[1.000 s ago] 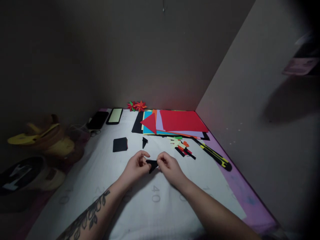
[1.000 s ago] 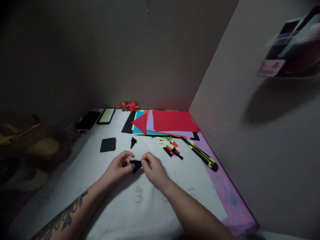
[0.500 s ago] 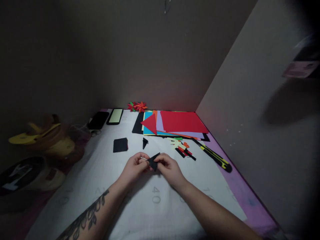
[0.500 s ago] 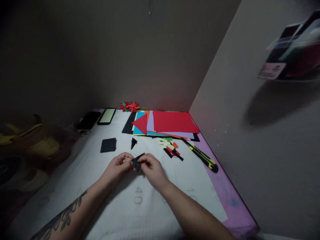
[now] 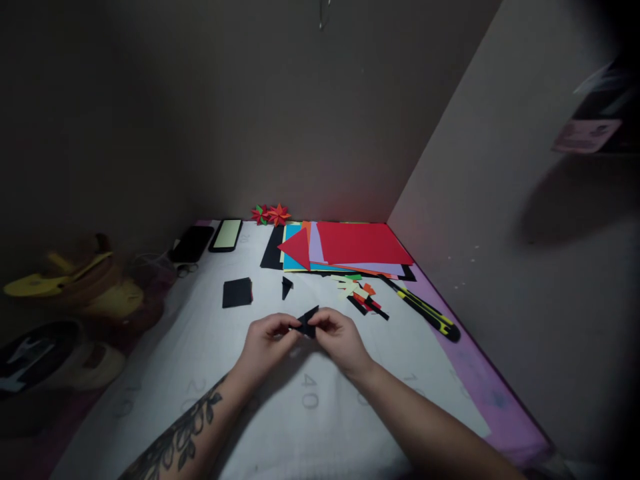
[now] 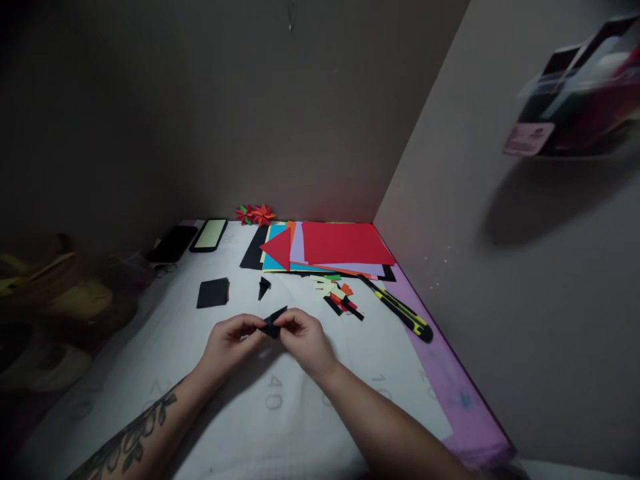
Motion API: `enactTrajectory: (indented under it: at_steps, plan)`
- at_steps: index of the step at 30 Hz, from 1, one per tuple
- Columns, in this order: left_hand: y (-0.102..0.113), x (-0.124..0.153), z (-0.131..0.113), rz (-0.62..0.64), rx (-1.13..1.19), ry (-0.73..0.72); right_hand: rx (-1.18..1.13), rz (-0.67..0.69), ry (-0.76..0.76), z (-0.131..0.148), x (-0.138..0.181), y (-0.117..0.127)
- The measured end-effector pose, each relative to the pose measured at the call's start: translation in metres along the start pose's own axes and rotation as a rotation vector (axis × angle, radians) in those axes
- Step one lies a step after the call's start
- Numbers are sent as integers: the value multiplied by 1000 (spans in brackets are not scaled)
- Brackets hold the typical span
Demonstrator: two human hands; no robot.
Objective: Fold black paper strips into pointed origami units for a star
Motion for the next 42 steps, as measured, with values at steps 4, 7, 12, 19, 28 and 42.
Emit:
enactTrajectory:
  at_steps: [4, 7, 12, 19, 28, 42]
  plan:
    - [2, 0, -4, -50, -71, -136, -35, -27, 54, 4, 1, -3]
    - [2, -1, -8, -81, -71, -202, -43, -63, 88, 8, 2, -4]
    - [-4, -2, -6, -139, 5, -116, -41, -130, 28, 7, 2, -6]
    - [-11, -5, 0, -187, 107, 93, -137, -230, -81, 4, 0, -7]
    - [-17, -8, 8, -8, 270, 201, -142, -260, -103, 0, -3, -2]
    - [-9, -6, -1, 171, -10, 209, 232, 37, -65, -4, 7, -9]
Point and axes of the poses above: each hand's wrist, its own x-axis away from the middle knuckle, its own y-axis out of the back of the hand, z = x × y, the point moved 3 cm from there along -x, towards the middle knuckle, and after that the axes turned 4 degrees about y, right-handed, at the moved point
